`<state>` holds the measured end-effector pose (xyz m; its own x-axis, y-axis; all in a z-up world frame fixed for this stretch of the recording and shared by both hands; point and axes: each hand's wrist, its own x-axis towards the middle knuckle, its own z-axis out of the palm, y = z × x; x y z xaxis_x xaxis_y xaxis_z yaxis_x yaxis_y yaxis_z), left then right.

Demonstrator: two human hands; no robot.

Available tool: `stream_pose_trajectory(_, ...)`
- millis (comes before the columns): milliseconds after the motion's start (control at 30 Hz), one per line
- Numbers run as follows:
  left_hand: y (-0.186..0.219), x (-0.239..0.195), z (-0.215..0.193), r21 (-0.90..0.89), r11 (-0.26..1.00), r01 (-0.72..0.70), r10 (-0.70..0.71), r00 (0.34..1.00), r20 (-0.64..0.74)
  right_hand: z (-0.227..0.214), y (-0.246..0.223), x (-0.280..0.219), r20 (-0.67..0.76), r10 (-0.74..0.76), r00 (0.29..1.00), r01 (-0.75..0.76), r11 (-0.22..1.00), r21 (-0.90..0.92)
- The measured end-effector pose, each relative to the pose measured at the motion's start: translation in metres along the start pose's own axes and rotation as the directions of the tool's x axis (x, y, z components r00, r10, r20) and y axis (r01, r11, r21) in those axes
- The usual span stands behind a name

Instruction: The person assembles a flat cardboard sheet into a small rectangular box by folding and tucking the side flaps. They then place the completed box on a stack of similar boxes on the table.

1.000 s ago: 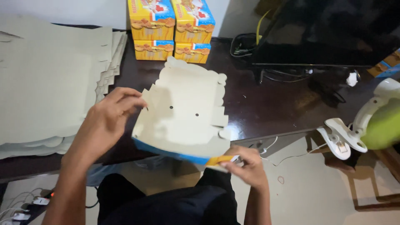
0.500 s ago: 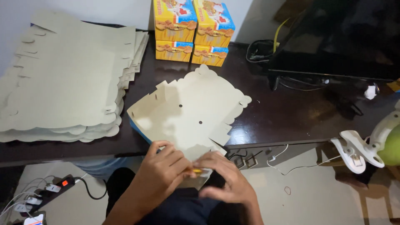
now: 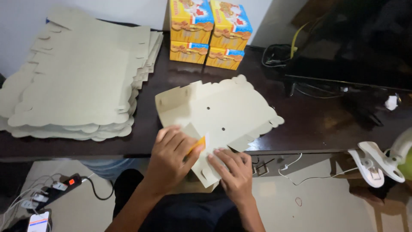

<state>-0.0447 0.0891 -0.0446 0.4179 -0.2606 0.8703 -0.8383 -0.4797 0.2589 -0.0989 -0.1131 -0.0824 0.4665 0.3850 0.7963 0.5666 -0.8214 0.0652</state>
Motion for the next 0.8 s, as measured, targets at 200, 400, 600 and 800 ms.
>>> stream_pose_trajectory(200, -0.010, 0.014, 0.020, 0.177, 0.971, -0.159, 0.144, 0.985, 0.095, -0.008, -0.004, 0.011, -0.140, -0.030, 0.990, 0.012, 0.992, -0.128)
stream_pose_trajectory(400, -0.014, 0.030, 0.027, 0.165, 0.947, -0.275, 0.232, 0.942, 0.242, -0.004, 0.006, 0.011, -0.067, -0.053, 0.996, 0.041, 0.985, -0.165)
stream_pose_trajectory(600, -0.018, 0.034, 0.018, 0.117, 0.943, -0.311, 0.262, 0.912, 0.316, 0.002, 0.007, 0.014, -0.087, -0.108, 0.990, 0.090, 0.979, -0.185)
stream_pose_trajectory(800, -0.021, 0.033, 0.016, 0.052, 0.957, -0.287, 0.247, 0.892, 0.378, 0.013, 0.007, 0.021, -0.214, -0.073, 0.974, 0.058, 0.995, -0.079)
